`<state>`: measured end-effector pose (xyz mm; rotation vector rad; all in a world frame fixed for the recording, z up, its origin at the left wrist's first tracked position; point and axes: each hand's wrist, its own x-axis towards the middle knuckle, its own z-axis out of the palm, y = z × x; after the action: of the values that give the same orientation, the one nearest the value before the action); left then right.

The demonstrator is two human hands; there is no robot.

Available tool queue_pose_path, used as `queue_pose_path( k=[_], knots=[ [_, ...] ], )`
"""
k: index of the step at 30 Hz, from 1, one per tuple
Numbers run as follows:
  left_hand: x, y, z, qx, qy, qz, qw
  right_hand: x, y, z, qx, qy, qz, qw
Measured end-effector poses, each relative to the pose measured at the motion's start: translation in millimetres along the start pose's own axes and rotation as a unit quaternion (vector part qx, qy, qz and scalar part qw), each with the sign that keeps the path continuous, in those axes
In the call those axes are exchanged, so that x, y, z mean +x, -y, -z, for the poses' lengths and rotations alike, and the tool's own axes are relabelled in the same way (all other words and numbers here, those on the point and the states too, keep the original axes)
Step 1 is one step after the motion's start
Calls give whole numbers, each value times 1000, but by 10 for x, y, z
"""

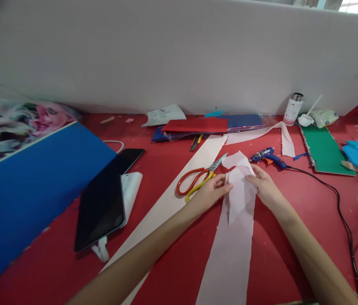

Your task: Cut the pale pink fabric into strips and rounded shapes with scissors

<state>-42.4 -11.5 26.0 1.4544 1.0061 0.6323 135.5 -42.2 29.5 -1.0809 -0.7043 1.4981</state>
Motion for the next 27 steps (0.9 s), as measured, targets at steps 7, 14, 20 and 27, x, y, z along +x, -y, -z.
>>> queue_pose_path(
  k=[7,14,20,27],
  knots=[
    [17,-42,-51,-79,68,54,993,8,-14,19,9,6,24,1000],
    [82,50,-55,-89,71,55,992,43,-79,53,34,-12,27,999],
    [88,79,-46,-56,81,48,994,74,-128,46,43,-29,20,998],
    [71,104,-11,-69,124,61,988,56,-133,19,26,4,14,1000]
  ],
)
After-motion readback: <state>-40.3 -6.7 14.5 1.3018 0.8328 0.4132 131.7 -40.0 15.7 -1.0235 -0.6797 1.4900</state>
